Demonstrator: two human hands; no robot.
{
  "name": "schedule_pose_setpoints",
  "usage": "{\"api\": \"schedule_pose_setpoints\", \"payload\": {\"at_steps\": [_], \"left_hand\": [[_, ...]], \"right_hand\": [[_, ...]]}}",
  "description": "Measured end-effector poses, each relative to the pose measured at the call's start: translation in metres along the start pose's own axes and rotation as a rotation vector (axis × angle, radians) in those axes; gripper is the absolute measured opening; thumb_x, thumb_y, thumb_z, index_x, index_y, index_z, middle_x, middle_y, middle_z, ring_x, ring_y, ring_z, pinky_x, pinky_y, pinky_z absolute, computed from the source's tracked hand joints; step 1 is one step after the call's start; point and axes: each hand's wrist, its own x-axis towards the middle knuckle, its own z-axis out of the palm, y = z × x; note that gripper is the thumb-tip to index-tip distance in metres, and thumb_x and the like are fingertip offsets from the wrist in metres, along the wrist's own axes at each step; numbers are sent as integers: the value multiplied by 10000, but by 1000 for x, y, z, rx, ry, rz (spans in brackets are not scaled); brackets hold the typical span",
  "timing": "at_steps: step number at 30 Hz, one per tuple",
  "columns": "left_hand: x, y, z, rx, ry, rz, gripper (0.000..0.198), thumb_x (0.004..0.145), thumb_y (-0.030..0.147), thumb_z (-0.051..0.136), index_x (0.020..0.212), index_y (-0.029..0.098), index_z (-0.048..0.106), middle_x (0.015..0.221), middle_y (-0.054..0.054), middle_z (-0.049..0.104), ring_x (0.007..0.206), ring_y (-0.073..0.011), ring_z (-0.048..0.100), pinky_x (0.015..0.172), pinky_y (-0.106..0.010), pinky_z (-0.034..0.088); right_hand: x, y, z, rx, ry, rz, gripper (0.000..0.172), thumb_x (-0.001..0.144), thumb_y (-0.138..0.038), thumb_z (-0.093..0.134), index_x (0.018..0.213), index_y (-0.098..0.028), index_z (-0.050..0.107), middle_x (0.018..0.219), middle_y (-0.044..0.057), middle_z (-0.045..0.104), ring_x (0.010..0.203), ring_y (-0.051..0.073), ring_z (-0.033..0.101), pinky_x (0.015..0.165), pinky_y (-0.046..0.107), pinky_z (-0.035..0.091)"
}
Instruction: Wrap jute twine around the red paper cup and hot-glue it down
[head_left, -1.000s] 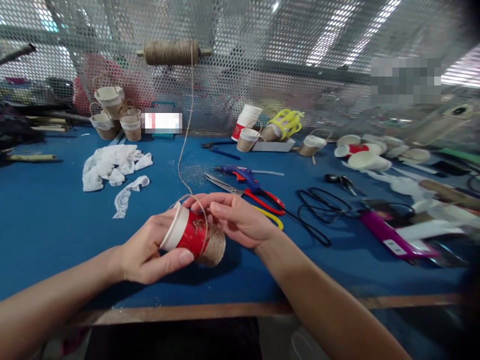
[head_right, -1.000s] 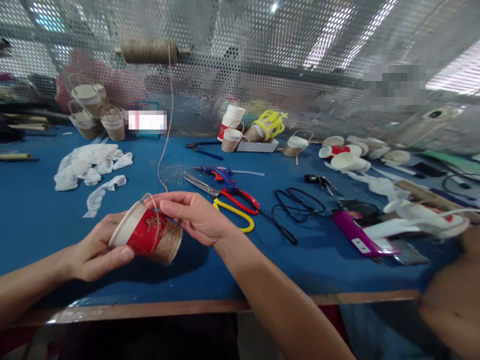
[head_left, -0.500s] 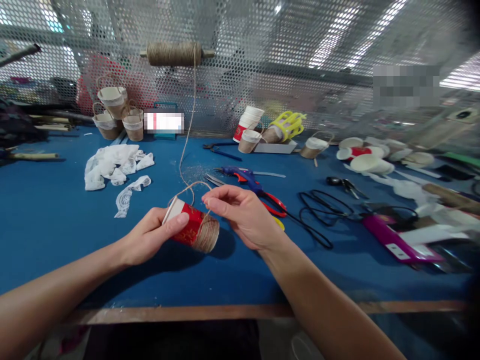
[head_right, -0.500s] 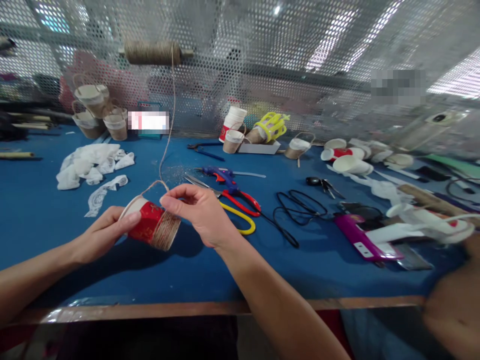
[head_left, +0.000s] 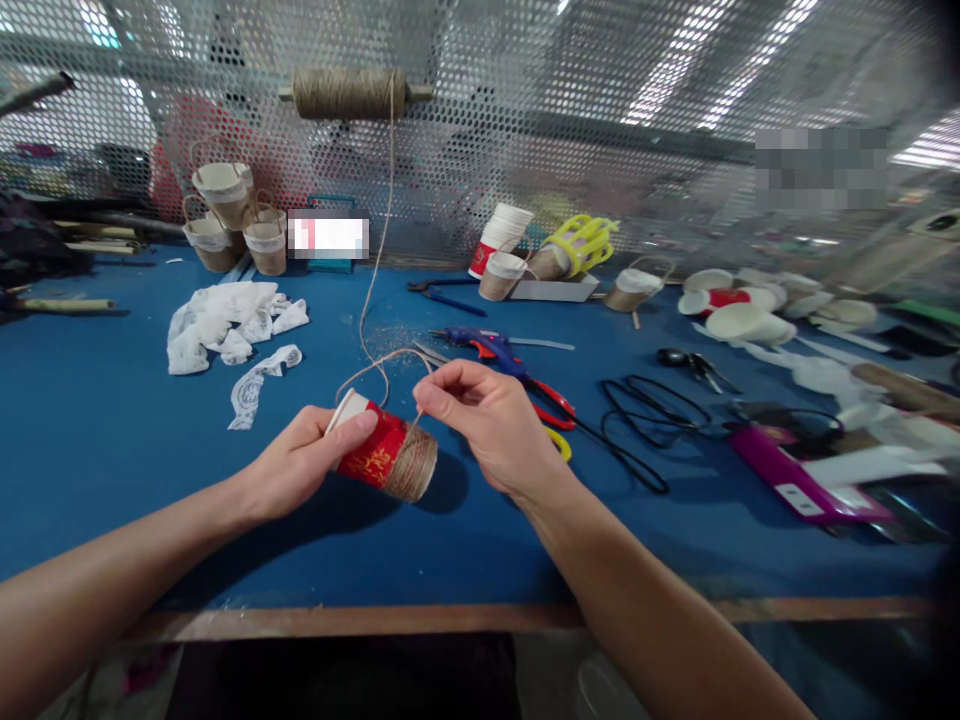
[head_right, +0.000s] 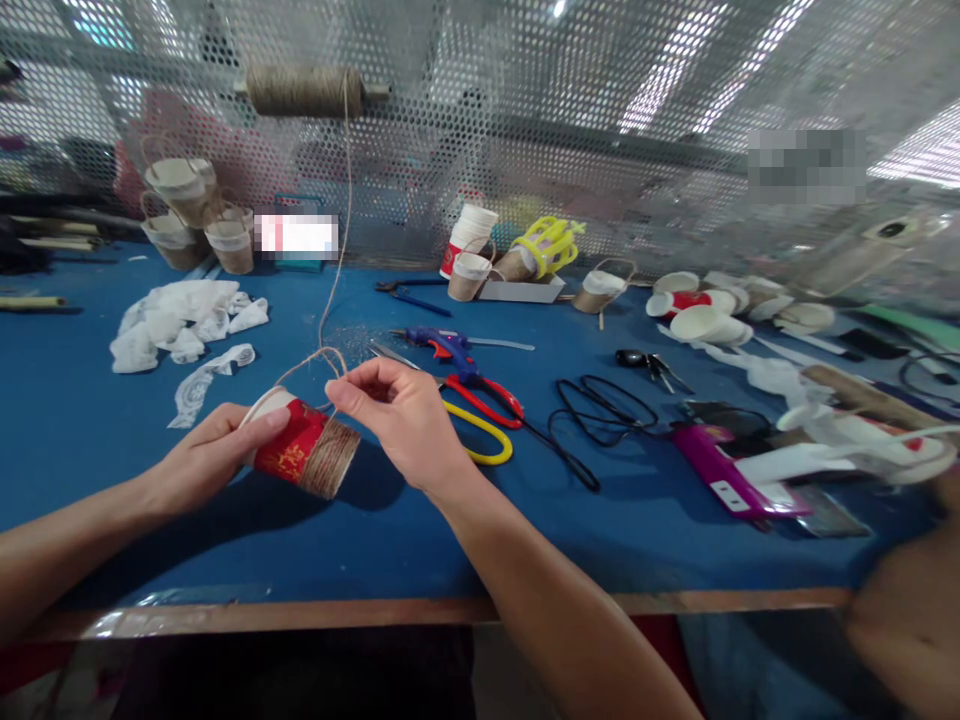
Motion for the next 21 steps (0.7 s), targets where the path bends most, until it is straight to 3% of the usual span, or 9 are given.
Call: {"api": "schedule_pose_setpoints", "payload": {"at_steps": [14, 21], "left_hand": [[-5, -5, -5, 148, -80, 151, 365, 790, 424, 510, 592, 131, 599, 569, 12, 549, 517, -79, 399, 531, -192, 385], [-6, -6, -8, 310, -95, 307, 405, 848, 379, 427, 530, 145, 515, 522, 32, 443, 485, -80, 315, 492, -204, 338]], "right_hand": [[-1, 2, 2, -58, -18, 62, 219, 648, -346, 693, 629, -172, 561, 577, -52, 516, 529, 69, 433, 549, 238, 359], [-3, 1, 4, -24, -68, 134, 260, 647, -376, 687, 623, -169, 532, 564, -57, 479, 518, 67, 404, 521, 231, 331]]}}
